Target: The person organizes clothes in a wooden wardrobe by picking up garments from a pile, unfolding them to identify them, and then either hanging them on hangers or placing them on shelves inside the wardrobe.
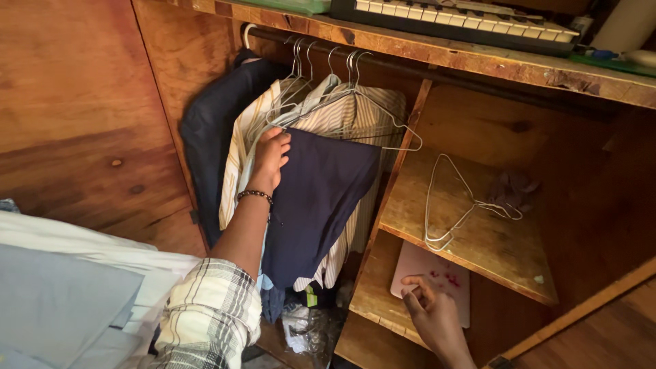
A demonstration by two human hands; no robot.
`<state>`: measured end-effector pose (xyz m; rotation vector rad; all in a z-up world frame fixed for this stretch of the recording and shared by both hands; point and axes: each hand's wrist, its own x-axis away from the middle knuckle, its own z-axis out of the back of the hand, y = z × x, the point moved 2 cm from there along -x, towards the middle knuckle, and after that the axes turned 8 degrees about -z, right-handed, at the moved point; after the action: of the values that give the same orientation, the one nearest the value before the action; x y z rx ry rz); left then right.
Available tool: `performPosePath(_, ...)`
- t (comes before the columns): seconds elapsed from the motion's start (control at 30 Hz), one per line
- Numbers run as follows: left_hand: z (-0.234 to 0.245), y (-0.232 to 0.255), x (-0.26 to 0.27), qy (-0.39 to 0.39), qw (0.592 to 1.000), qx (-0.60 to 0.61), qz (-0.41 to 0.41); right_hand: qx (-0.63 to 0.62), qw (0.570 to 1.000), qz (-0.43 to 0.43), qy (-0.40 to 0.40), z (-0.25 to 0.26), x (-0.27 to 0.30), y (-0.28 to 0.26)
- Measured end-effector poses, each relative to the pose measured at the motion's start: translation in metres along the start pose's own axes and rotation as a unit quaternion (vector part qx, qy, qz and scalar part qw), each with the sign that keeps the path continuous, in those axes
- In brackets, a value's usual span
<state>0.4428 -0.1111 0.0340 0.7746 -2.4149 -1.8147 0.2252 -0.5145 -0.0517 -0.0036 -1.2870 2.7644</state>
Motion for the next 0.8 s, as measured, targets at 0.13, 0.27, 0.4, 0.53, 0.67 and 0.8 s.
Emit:
performPosePath(0.13, -0.001, -0.006, -0.014, 0.046, 0.998, 0.042, -0.028, 0.000, 1.000, 0.002, -0.009, 0.000, 0.002, 0.001)
performPosePath(0.27, 0.000, -0.015, -0.031, 0.066, 0.989, 0.132, -0.018, 0.011, 1.000, 0.021, 0.001, 0.002, 0.002, 0.006)
performPosePath(0.4, 0.010, -0.024, -0.043, 0.051, 0.982, 0.182, 0.003, -0.006, 1.000, 0.016, -0.006, 0.002, 0.002, 0.009)
performPosePath(0.53, 0.015, -0.031, -0.050, 0.080, 0.977, 0.197, 0.005, 0.016, 0.999, -0.029, -0.016, 0.004, 0.003, 0.007)
performPosePath(0.67, 0.012, -0.014, -0.042, 0.015, 0.982, 0.187, 0.005, 0.030, 0.999, -0.030, -0.027, 0.002, 0.002, 0.005)
performPosePath(0.8, 0.000, 0.008, -0.046, 0.005, 0.991, 0.131, 0.029, 0.023, 0.999, -0.012, -0.027, -0.001, -0.002, 0.011)
